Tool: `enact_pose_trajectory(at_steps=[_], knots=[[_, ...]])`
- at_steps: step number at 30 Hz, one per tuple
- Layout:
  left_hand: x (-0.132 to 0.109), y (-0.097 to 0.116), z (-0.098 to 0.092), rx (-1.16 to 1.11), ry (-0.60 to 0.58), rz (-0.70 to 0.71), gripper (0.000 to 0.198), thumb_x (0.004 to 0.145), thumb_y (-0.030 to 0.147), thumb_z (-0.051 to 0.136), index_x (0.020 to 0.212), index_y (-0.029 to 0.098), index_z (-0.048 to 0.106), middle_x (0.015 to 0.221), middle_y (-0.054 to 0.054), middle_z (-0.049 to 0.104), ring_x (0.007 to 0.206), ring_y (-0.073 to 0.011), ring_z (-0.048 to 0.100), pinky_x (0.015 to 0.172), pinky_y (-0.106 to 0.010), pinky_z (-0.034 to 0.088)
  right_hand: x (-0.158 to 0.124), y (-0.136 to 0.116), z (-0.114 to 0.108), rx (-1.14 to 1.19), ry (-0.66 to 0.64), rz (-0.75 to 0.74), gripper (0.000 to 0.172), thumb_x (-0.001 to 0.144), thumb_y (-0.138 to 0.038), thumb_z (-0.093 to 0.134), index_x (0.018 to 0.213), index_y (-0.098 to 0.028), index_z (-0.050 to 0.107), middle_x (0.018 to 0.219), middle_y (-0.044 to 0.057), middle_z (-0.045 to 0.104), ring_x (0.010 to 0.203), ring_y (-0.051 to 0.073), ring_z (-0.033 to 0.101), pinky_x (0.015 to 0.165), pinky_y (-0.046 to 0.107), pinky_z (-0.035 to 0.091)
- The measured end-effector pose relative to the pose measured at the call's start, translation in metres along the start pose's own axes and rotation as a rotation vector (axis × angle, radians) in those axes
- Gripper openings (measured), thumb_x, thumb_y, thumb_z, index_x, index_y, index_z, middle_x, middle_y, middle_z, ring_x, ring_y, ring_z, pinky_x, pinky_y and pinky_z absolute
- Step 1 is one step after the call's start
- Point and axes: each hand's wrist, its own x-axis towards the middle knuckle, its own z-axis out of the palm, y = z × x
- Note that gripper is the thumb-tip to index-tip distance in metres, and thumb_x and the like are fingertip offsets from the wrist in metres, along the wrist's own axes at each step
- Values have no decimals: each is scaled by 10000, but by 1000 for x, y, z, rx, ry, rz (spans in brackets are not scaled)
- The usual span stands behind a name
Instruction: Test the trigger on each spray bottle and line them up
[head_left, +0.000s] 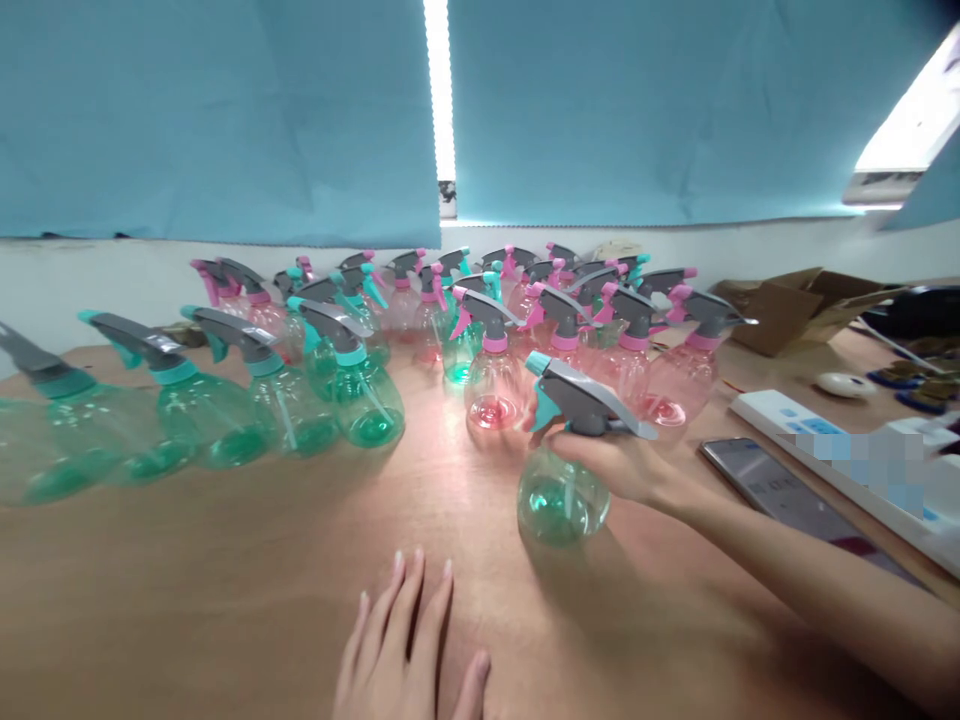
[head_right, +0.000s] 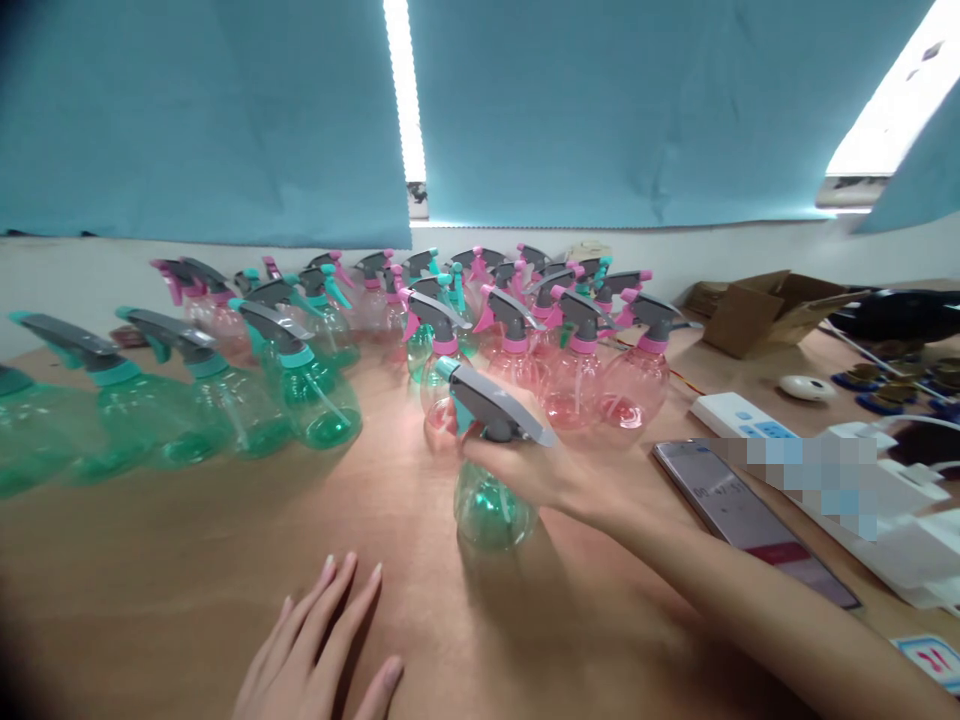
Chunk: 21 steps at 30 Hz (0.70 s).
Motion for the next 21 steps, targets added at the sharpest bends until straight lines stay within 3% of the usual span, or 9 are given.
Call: enact_pose_trajectory(at_steps=[5,8,12,16,21], knots=[[0,-1,3,-4,3,8,584,885,422,525,1399,160,432,1402,-151,503,1244,-354,512,948,-502,479,-11,-15,10,81,-110,20,171,614,-136,473,729,-233,553,712,-14,594,606,139,570,516,258,469],[0,-1,2,15,-4,12,585,890,430,518,1395,149,428,1401,-163,500,1247,-354,509,938,-506,484,-13,-18,16,134,-159,-2,342,631,-130,451,898,-253,625,861,-2,664,739,158,644,674,302,565],[1,0,0,38,-9,19,580,897,434,502,1393,147,415,1395,-166,506,1245,-342,513,938,-502,485,-11,-20,19,137,-188,-33,507,667,-114,441,1111,-279,621,988,5,689,889,182,669,852,390,570],[1,0,0,47,-11,25,578,900,433,498,1393,146,410,1393,-165,509,1243,-340,516,927,-498,493,-11,-18,20,150,-183,-44,567,694,-96,453,1211,-290,582,1056,14,693,957,201,669,874,409,569],[1,0,-1,35,-22,19,578,906,433,491,1400,148,397,1402,-165,498,1252,-343,507,927,-513,487,-12,-13,21,160,-187,-46,579,712,-108,451,1255,-279,557,1100,23,691,888,184,684,875,395,563]])
